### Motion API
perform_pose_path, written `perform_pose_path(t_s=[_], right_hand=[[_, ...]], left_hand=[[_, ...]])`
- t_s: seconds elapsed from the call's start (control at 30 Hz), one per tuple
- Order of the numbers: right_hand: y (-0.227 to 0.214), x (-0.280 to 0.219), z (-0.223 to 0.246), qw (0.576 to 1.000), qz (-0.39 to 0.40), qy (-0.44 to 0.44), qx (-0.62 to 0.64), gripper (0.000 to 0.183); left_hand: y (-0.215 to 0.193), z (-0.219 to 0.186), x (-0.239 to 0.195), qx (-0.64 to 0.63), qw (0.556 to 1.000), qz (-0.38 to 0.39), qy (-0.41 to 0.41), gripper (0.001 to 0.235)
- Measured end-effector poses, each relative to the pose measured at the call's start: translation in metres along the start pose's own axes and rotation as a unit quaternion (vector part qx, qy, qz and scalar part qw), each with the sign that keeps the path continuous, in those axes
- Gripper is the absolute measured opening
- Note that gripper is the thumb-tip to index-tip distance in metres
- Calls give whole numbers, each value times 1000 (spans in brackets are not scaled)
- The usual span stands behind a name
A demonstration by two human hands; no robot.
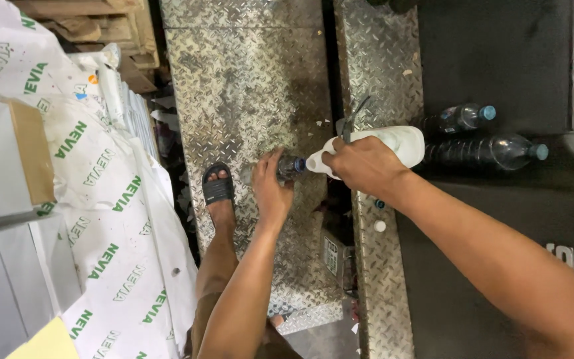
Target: The person adjusts a lever on a large industrial machine, then picks up a white plastic jug and a clear bottle. They pour a liquid from the jug into the bottle, place the bottle on the floor, and walk toward another area of the machine where a colleague is working.
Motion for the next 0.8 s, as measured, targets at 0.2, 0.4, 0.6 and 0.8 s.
perform_pose_path(t_s=[0.2, 0.4, 0.6, 0.8], right_hand=[[17, 2, 7, 1000, -8, -18, 0, 30], [19, 5, 9, 999, 13, -27, -23, 30], [24, 4, 14, 999, -16, -38, -22, 28], [22, 8, 19, 1000, 8, -24, -4, 26]], left_hand=[[0, 14, -15, -21, 1000, -10, -4, 81], [2, 17, -2, -32, 998, -17, 46, 72], [5, 31, -8, -19, 999, 16, 21, 73], [6, 37, -17, -37, 998, -30, 37, 70]])
Point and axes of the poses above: each hand's wrist, its own x-axis towards the middle knuckle, its own y-axis out of the palm, z = x × y, the point moved 1 cm from there along x, towards the middle knuckle, and after that the axes turned 9 degrees about -z, right-handed, at the moved point
